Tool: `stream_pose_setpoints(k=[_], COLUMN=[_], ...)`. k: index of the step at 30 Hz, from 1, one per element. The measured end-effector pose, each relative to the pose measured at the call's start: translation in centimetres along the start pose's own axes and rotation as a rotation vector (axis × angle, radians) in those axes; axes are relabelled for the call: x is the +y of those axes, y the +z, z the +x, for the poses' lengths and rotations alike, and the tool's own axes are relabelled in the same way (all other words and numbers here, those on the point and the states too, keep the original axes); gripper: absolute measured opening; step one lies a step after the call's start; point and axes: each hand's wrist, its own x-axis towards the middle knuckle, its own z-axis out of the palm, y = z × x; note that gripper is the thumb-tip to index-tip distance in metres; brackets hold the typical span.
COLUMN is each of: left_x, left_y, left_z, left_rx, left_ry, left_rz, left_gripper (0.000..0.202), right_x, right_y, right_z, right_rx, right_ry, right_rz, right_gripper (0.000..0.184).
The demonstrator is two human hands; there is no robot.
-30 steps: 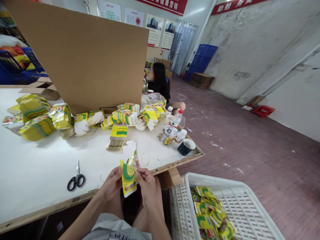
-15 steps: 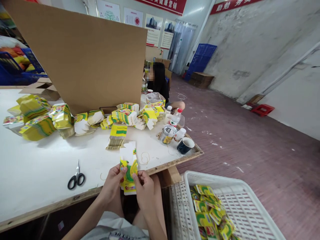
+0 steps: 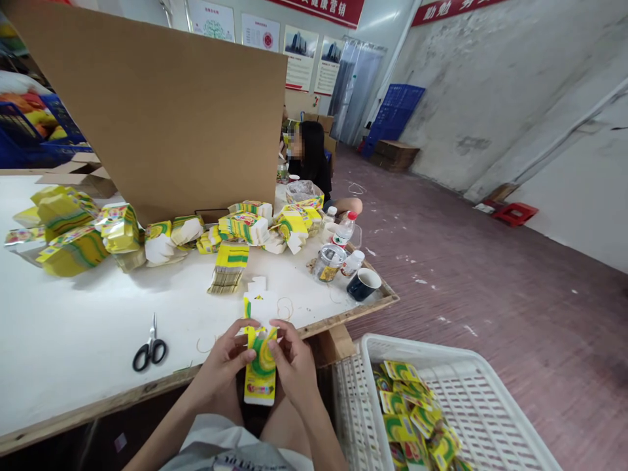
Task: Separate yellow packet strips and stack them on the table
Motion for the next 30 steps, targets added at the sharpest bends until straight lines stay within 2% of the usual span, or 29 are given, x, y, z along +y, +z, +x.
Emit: stream_pose_setpoints(k=[2, 4, 6, 9, 10, 12, 14, 17, 20, 22, 26, 30], left_x=[-0.3, -0.6, -0.7, -0.6, -0.5, -0.3, -0.3, -0.4, -0.6, -0.6, 0.1, 0.5], left_y=[0.1, 0.3, 0.4, 0.4, 0.3, 0.1, 0.0, 0.0, 0.2, 0.4, 0.5, 0.4], left_z=[-0.1, -0.2, -0.3, -0.3, -0.3, -0.1, 0.1, 0.2, 0.2, 0.1, 0.2, 0.3], left_rx=[-0.065, -0.101, -0.111, -0.106, -0.102, -0.081, -0.045, 0.003, -0.010, -0.041, -0.044, -0.014], left_ry=[-0.021, -0.032, -0.048, -0.079, -0.086, -0.091, -0.077, -0.047, -0.027, -0.031, -0.086, -0.083], left_rz=[-0.032, -0.072, -0.116, -0.129, -0.113, -0.062, -0.001, 0.102, 0.170, 0.163, 0.066, -0.029], left_gripper=[0.035, 0.036, 0.053, 0.080, 0.079, 0.065, 0.052, 0.046, 0.045, 0.043, 0.046, 0.049], right_x=[-0.5, -0.7, -0.6, -0.1, 0.0, 0.2, 0.1, -0.3, -0.6, -0.7, -0.5, -0.5], right_y=[-0.7, -1.1, -1.1, -0.8, -0.7, -0.8, -1.2, -1.9, -1.9, -1.6, -0.8, -0.5], right_z=[0.1, 0.1, 0.0, -0.1, -0.1, 0.1, 0.2, 0.4, 0.4, 0.4, 0.4, 0.2], right_rx=[-0.071, -0.078, -0.048, 0.032, 0.070, 0.134, 0.137, 0.001, -0.133, -0.117, -0.026, -0.035], right_ry=[-0.013, -0.023, -0.037, -0.045, -0.043, -0.048, -0.064, -0.016, 0.093, 0.100, 0.018, -0.016], right_rz=[-0.011, -0.037, -0.066, -0.020, 0.016, 0.052, 0.015, -0.043, -0.074, -0.164, -0.415, -0.419], right_gripper=[0.026, 0.029, 0.032, 0.027, 0.028, 0.035, 0.032, 0.031, 0.036, 0.035, 0.026, 0.031])
